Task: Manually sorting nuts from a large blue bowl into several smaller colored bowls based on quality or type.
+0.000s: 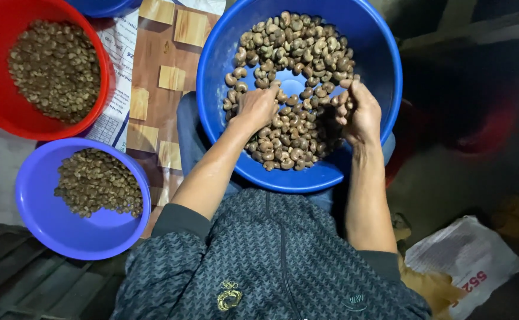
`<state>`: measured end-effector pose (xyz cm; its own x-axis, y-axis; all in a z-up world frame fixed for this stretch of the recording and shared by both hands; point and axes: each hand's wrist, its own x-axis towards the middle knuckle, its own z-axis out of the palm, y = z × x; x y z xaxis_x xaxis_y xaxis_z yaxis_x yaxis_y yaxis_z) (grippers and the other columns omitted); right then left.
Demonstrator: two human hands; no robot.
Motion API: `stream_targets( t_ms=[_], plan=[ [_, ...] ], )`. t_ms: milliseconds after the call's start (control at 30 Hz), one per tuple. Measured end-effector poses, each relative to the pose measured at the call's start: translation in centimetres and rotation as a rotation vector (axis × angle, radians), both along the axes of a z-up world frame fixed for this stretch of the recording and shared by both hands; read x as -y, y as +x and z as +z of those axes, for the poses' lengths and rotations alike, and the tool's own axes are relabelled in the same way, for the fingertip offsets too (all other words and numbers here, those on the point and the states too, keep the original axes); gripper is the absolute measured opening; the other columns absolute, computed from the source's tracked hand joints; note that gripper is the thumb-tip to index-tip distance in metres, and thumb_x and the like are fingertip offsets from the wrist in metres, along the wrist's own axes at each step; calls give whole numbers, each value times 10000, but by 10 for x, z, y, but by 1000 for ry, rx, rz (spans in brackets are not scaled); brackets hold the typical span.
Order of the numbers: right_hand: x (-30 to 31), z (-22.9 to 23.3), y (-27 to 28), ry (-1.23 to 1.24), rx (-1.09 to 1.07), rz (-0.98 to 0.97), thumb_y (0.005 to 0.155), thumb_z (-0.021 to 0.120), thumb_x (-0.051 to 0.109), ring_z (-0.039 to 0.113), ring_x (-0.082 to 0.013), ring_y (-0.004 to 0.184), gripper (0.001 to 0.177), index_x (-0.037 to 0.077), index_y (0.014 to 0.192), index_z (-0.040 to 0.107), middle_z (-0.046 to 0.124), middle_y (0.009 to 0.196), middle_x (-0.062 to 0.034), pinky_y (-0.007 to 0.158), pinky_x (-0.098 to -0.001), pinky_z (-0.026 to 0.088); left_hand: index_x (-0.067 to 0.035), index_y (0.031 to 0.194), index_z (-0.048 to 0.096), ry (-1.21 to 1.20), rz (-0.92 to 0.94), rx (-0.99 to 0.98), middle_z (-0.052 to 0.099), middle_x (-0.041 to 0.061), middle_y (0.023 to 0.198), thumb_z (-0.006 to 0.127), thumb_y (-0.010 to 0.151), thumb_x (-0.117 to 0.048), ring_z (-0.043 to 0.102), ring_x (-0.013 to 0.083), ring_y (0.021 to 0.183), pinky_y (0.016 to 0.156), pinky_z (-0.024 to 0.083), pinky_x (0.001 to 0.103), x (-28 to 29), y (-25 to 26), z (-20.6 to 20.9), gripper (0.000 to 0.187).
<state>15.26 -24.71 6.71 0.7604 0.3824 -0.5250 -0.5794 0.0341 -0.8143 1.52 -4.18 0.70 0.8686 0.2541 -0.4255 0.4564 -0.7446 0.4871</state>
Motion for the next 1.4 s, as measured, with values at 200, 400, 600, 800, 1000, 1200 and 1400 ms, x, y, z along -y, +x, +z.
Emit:
stream_targets(
  t_ms=[200,400,600,800,1000,1200,1400],
  plan=[
    [10,-21,-9,-177,159,116,1015,598,132,493,-95,413,168,16,1107,676,540,608,-42,303,-234,353,-132,1073,638,87,-31,25,755,154,885,636,925,-201,759,410,897,791,592,596,2,4,-58,163],
    [22,-48,-15,-322,282,177,977,694,143,564,-93,489,117,60,1041,747,648,720,-84,306,-251,410,-140,1111,677,2,21,-29,759,159,934,709,901,-231,741,434,969,816,579,620,1,-2,-15,231],
    [28,-59,-2,-472,443,278,999,684,186,668,-167,780,183,78,1124,763,723,896,-126,637,-345,566,-30,1037,624,-1050,615,218,638,41,750,805,885,-242,594,82,622,482,443,155,-26,-12,94,318],
    [-4,-17,-13,-842,670,610,1034,616,250,653,-537,1093,304,112,1299,668,734,1043,-277,1007,-639,464,-33,1057,601,-1335,711,397,565,94,653,718,965,-203,477,80,443,359,367,211,-36,-32,93,226],
    [-15,-14,-29,-1055,618,969,1014,561,376,622,-522,1183,413,256,1407,602,718,1189,-211,973,-703,463,-58,1040,631,-1435,731,478,639,203,741,723,920,-232,606,207,528,355,398,248,-41,-39,62,231],
    [-26,-15,-16,-922,728,842,1018,584,297,684,-538,1009,279,212,1252,711,735,1049,-252,837,-687,535,-19,1118,618,-1570,677,611,703,242,890,627,922,-258,676,272,620,374,430,253,-48,-43,88,310],
    [-50,9,-23,-1083,634,922,1041,498,318,605,-592,1175,401,168,1411,462,696,1113,-351,1101,-720,342,9,1072,655,-1025,702,360,703,197,896,631,975,-230,671,181,572,333,432,198,-43,-43,117,259]
  ],
)
